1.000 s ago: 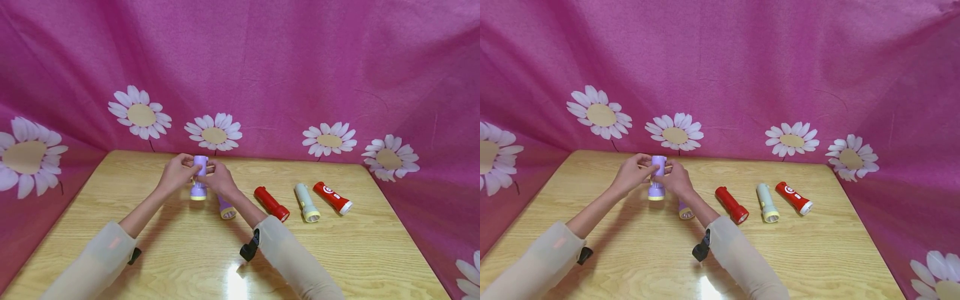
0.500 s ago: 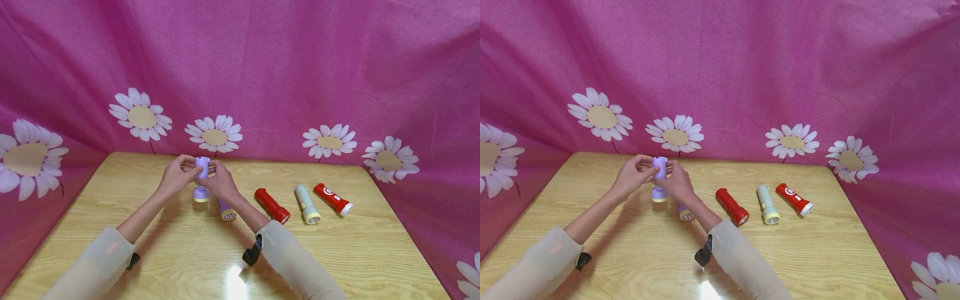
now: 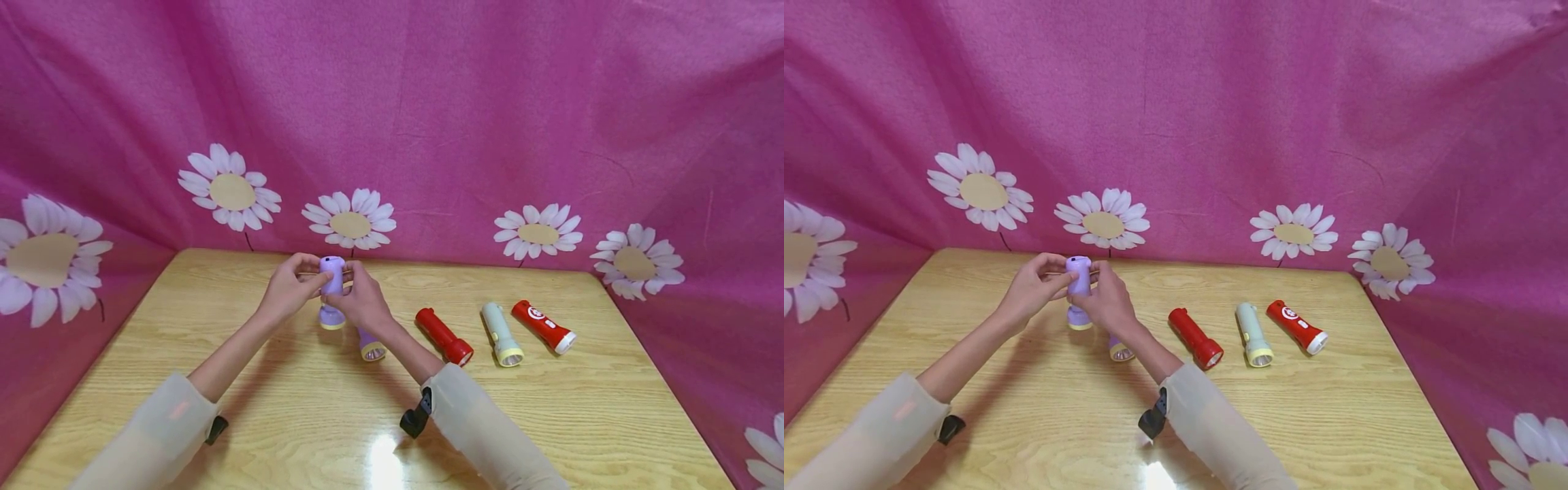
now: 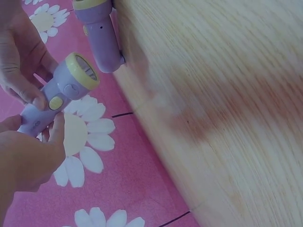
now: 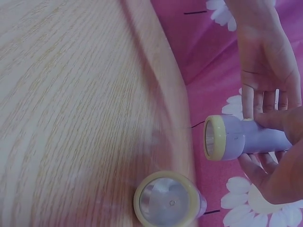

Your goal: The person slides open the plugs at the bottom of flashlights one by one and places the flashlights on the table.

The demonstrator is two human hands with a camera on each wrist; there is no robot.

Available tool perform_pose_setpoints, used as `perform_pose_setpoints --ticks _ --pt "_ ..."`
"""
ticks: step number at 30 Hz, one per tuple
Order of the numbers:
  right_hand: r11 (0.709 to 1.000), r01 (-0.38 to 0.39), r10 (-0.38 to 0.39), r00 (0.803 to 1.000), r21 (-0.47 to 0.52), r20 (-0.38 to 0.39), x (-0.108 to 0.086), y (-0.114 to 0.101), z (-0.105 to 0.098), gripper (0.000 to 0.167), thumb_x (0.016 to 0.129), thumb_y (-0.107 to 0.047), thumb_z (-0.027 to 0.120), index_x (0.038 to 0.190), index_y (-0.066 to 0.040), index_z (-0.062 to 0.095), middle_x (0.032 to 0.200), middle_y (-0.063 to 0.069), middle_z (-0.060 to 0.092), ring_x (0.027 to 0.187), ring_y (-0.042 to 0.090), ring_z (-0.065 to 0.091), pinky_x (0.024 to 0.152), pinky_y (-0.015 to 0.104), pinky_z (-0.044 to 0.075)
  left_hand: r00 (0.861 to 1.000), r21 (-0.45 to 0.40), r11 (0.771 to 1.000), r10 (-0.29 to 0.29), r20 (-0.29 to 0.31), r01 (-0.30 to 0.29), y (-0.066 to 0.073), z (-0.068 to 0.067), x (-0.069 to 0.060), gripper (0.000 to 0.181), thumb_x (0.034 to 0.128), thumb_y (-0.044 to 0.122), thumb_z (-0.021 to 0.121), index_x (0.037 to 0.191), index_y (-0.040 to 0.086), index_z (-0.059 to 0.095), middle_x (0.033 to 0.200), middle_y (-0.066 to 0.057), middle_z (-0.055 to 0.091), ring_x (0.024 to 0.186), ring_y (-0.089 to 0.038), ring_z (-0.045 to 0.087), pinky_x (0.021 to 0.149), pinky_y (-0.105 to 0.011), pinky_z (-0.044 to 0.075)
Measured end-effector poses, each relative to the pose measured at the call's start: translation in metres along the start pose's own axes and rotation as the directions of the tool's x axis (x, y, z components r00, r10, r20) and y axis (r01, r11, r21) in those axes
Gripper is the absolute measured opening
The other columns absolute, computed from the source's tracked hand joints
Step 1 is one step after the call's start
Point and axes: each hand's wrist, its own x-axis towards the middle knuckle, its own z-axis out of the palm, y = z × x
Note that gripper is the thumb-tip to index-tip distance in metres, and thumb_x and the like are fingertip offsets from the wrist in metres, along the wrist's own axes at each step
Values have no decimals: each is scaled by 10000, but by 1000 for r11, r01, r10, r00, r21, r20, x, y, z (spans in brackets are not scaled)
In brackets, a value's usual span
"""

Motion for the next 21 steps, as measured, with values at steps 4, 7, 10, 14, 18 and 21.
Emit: perform_pose_setpoints --ticks 4,7,10,14,18,21 --pt "1000 12 -12 1000 -20 -3 -2 0 0 553 835 -118 807 1288 -42 498 1131 103 625 908 194 662 725 284 549 1000 -6 1000 -9 13 9 2 -1 -3 385 947 98 687 1247 -92 540 1159 -242 606 955 -248 657 815 -322 590" --pt "999 24 -24 1000 -32 -8 -3 0 1 542 834 -110 806 1275 -48 498 1125 101 622 912 198 660 728 289 549 1000 -4 1000 -5 27 6 2 -1 -5 403 948 108 689 1274 -88 557 1169 -240 606 954 -224 651 835 -320 583" --pt "999 39 -39 999 -32 -13 -4 0 0 538 829 -103 809 1264 -46 498 1119 105 621 921 211 661 735 297 553 999 7 1000 6 36 -7 2 -1 -6 400 944 107 693 1278 -79 574 1161 -233 611 949 -210 651 842 -316 580" --pt "997 78 -79 997 -22 -20 -5 1 0 544 835 -85 802 1275 -36 486 1125 120 620 948 233 661 761 320 563 999 28 999 30 41 -31 2 -2 -7 383 940 105 698 1267 -62 588 1153 -220 625 973 -254 655 835 -304 580" --pt "992 127 -127 992 -29 -25 -7 2 -2 538 842 -75 795 1274 -29 478 1117 125 619 961 245 650 782 330 561 998 55 997 55 40 -57 3 -2 -8 376 932 116 709 1260 -33 599 1152 -199 638 1013 -304 648 829 -292 559" --pt "988 150 -151 988 -42 -27 -7 3 -2 534 846 -72 792 1273 -28 475 1107 123 619 960 245 640 790 328 555 996 74 994 82 39 -84 2 -2 -9 376 926 119 714 1256 -26 604 1149 -195 646 1037 -336 639 824 -300 528"
